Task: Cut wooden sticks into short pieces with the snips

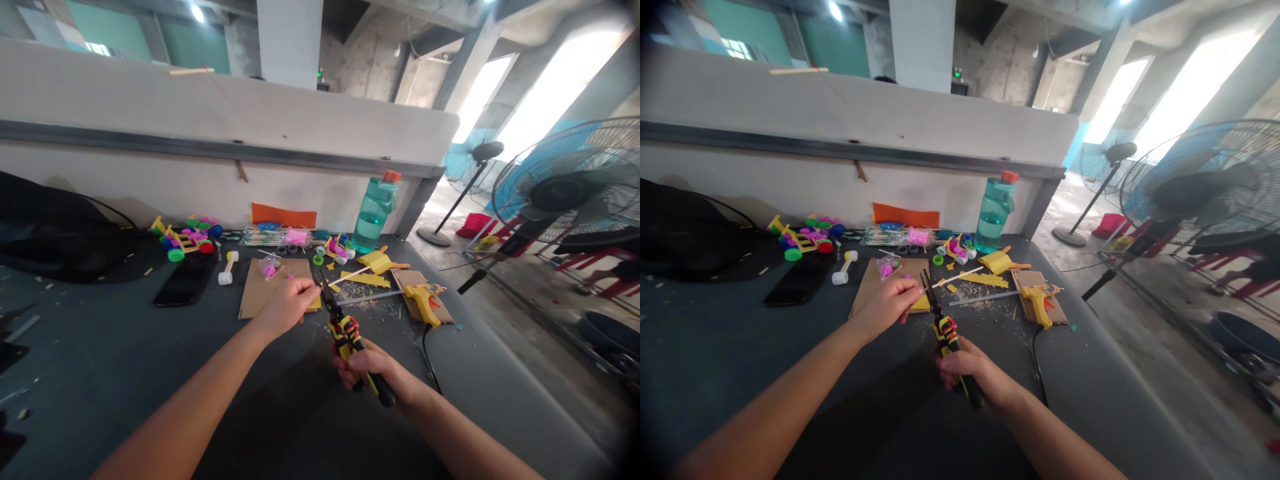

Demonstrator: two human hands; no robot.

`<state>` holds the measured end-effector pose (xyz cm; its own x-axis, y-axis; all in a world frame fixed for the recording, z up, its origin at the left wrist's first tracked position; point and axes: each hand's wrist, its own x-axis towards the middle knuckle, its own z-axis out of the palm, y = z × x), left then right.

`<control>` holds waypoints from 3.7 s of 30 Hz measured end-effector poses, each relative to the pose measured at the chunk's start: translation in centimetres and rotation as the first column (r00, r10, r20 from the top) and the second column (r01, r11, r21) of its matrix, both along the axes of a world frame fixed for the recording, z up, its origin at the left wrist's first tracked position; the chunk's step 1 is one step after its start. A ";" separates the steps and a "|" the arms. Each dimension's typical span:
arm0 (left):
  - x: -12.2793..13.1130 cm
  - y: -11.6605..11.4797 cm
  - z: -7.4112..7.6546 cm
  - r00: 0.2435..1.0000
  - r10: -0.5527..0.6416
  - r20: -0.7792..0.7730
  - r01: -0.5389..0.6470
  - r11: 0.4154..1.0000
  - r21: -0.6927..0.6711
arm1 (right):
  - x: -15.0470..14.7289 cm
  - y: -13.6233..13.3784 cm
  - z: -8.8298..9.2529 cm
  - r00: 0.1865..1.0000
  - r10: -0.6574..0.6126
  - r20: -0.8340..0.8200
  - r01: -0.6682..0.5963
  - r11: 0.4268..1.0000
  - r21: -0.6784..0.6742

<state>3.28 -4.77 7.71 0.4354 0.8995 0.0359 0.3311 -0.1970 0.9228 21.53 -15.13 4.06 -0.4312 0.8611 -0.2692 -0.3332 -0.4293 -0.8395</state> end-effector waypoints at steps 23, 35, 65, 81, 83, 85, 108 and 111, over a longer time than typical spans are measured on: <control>0.4 0.0 -0.3 0.995 0.090 -0.044 -0.086 0.993 0.079 | 0.5 0.8 0.1 0.976 -0.030 0.214 0.008 0.995 0.102; 0.2 -0.1 0.3 0.988 0.079 -0.135 -0.053 0.981 0.186 | 0.8 0.8 0.0 0.996 -0.029 0.082 0.030 1.000 0.000; 0.4 0.0 -0.4 0.994 0.028 -0.105 -0.014 0.991 0.133 | 0.1 0.0 0.1 0.975 -0.048 0.215 0.046 0.999 0.018; 0.6 0.1 -1.1 0.994 0.038 -0.102 -0.027 0.993 0.113 | 0.7 0.7 -0.1 0.985 -0.034 0.166 0.035 0.999 -0.008; 0.5 0.1 -1.0 0.992 0.035 -0.120 -0.019 0.991 0.134 | 0.8 0.7 -0.1 0.990 -0.041 0.138 0.046 0.999 -0.028; 0.4 0.1 -0.8 0.988 0.035 -0.152 -0.009 0.986 0.167 | 0.8 0.8 -0.2 0.992 -0.042 0.116 0.047 0.998 -0.044; 0.4 -0.6 0.3 0.909 0.071 -0.410 0.074 0.942 0.326 | 0.9 0.7 -0.2 1.000 0.021 0.004 -0.020 0.986 -0.165; 0.5 -0.8 0.6 0.914 0.076 -0.398 0.071 0.937 0.342 | 0.7 0.6 -0.1 0.998 -0.010 0.067 0.022 0.983 -0.183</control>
<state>3.76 -5.53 8.28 0.4760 0.8638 0.1651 0.6572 -0.4742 0.5859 22.24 -14.53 3.93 -0.3941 0.8010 -0.4506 -0.2876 -0.5732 -0.7673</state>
